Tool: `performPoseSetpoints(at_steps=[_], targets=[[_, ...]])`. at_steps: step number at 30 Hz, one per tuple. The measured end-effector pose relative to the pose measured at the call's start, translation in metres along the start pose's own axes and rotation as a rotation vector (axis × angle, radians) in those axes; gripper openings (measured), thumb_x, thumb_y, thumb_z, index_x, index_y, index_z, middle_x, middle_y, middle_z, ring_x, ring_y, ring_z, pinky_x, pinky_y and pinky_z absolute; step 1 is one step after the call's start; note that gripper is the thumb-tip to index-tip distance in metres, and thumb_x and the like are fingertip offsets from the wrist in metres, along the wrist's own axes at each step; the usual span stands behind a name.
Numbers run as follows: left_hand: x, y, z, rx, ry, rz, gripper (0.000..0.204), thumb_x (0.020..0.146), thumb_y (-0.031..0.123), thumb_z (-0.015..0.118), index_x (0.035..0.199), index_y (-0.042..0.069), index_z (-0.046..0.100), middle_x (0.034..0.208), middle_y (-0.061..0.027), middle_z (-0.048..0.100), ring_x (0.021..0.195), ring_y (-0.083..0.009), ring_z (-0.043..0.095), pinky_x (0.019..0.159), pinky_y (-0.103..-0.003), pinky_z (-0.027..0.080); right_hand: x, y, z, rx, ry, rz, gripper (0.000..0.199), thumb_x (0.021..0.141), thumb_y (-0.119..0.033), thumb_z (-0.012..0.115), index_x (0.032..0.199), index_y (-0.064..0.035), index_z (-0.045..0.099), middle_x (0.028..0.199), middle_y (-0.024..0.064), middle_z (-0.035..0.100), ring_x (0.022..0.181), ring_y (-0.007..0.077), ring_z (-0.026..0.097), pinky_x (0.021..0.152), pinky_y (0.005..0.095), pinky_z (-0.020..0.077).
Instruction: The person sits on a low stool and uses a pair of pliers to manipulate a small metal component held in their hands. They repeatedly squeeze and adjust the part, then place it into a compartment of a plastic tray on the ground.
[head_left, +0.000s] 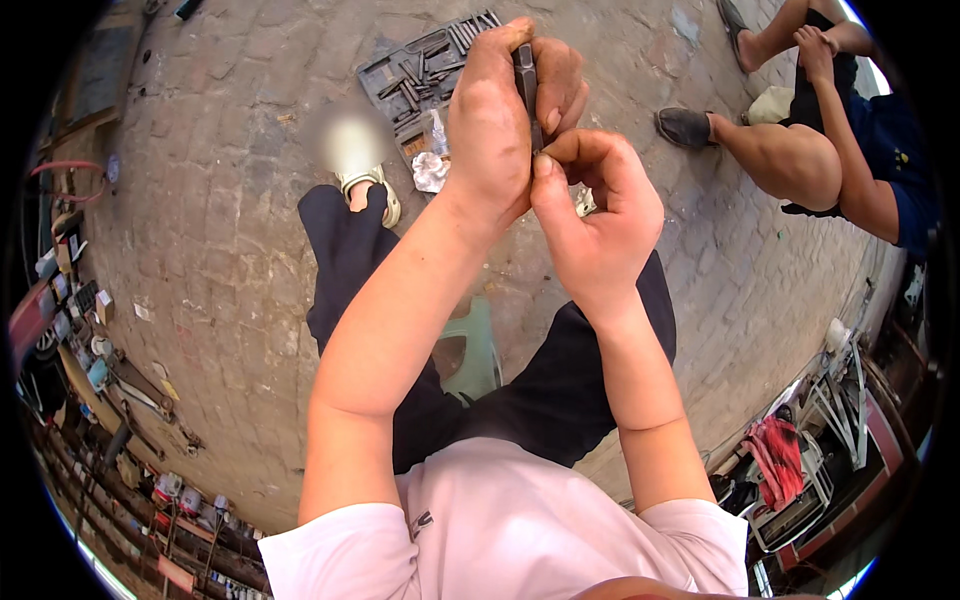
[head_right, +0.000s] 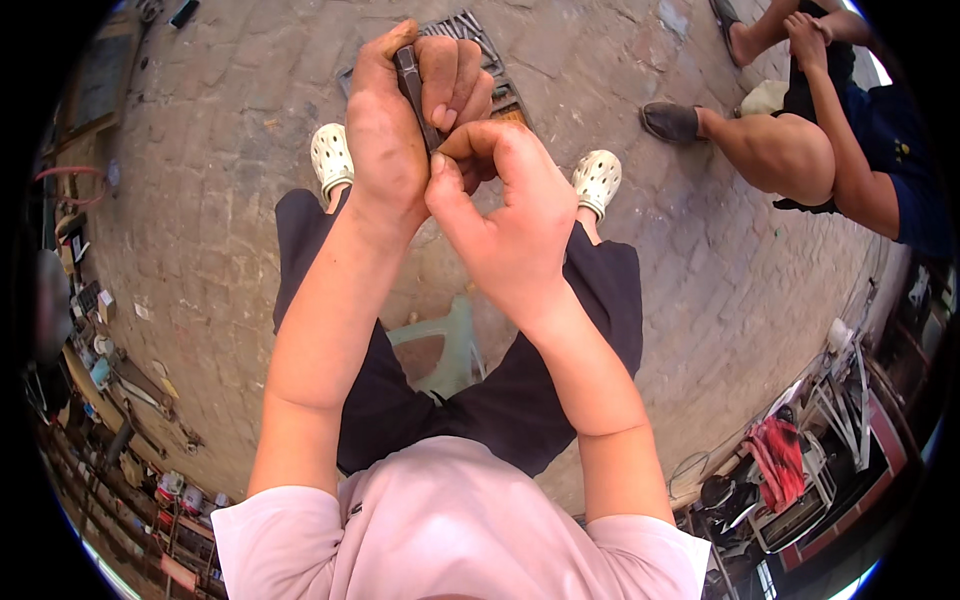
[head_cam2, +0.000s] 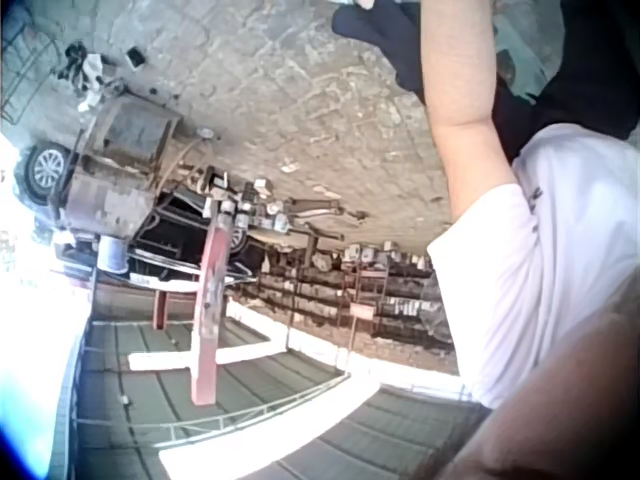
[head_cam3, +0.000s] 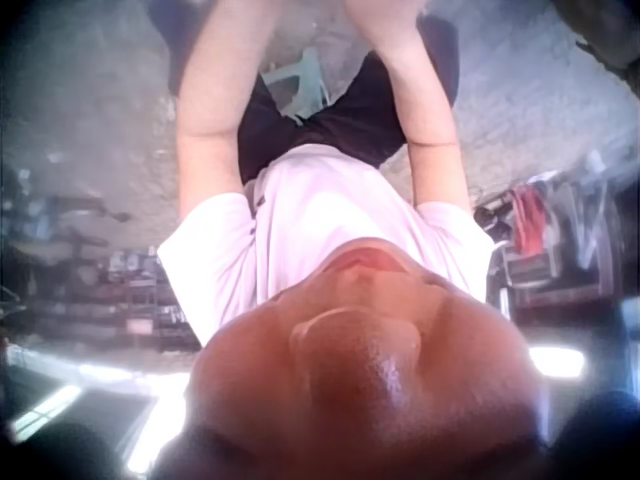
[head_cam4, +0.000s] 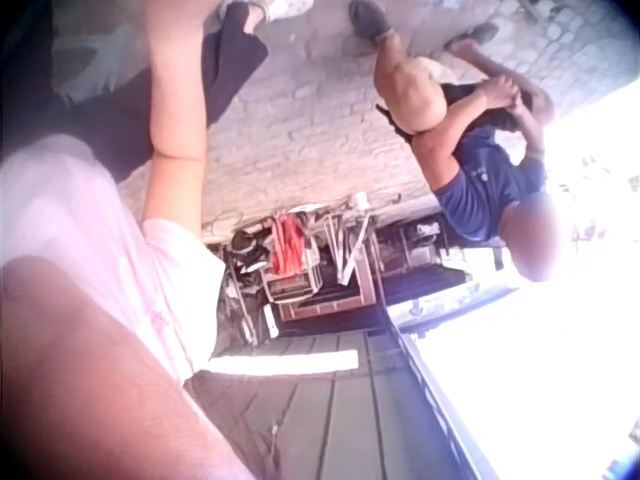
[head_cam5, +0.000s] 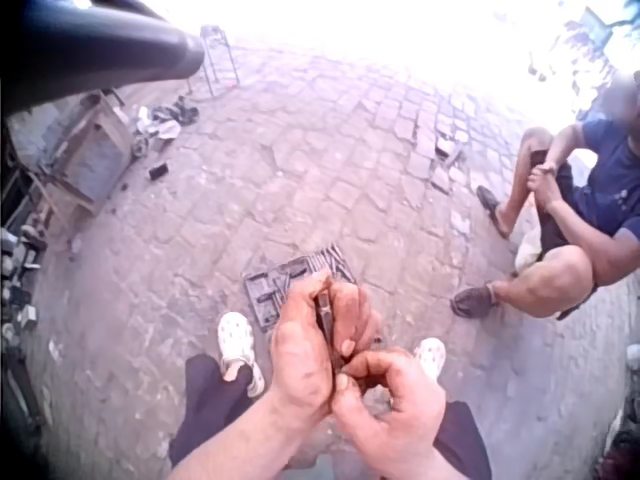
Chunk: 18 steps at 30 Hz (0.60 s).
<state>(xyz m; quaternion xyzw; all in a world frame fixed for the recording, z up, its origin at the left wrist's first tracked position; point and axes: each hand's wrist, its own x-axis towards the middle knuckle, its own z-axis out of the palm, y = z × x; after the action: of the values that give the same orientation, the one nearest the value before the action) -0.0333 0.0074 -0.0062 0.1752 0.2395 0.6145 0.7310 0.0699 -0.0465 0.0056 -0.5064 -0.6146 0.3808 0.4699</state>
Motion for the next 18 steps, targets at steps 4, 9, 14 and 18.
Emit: performPoseSetpoints(at_steps=[4,9,14,18], targets=[[-0.0002,-0.0031,-0.0001,-0.01,0.019,0.009,0.053,0.096,0.038,0.033,0.052,0.008,0.031,0.053,-0.0005,0.032,0.051,-0.0116,0.027,0.047,-0.027,0.026,-0.0007,-0.0001,-0.001,-0.027,0.006,-0.012,0.016,0.075,0.002,0.069,0.088,0.0019,0.059,0.08,0.0069,0.063,0.065,0.0128,0.059,0.061,0.0249,0.0503],[0.0003,-0.0003,-0.003,-0.015,0.0,-0.016,0.053,0.096,0.038,0.033,0.052,0.008,0.031,0.054,-0.0009,0.032,0.051,-0.0114,0.027,0.048,-0.027,0.026,-0.0005,-0.0015,-0.0008,-0.021,0.001,0.001,0.015,0.076,0.002,0.069,0.088,0.002,0.059,0.08,0.0064,0.063,0.065,0.0123,0.06,0.061,0.0252,0.0512],[0.0007,-0.0044,0.0008,-0.036,-0.006,0.014,0.051,0.096,0.034,0.031,0.052,0.009,0.031,0.05,-0.0011,0.029,0.048,-0.0122,0.026,0.046,-0.028,0.024,0.0004,-0.0022,0.0006,0.052,0.046,0.054,0.015,0.077,0.002,0.068,0.089,0.0022,0.059,0.079,0.0059,0.063,0.066,0.0108,0.058,0.063,0.0243,0.0506],[0.0004,-0.0015,-0.0003,0.014,0.013,0.025,0.053,0.097,0.037,0.031,0.053,0.008,0.032,0.054,-0.0011,0.032,0.051,-0.0117,0.026,0.048,-0.027,0.025,-0.0016,-0.0041,-0.0017,0.013,-0.019,0.095,0.013,0.078,0.002,0.067,0.088,0.0027,0.059,0.079,0.0049,0.063,0.067,0.0103,0.058,0.063,0.0242,0.0501]])
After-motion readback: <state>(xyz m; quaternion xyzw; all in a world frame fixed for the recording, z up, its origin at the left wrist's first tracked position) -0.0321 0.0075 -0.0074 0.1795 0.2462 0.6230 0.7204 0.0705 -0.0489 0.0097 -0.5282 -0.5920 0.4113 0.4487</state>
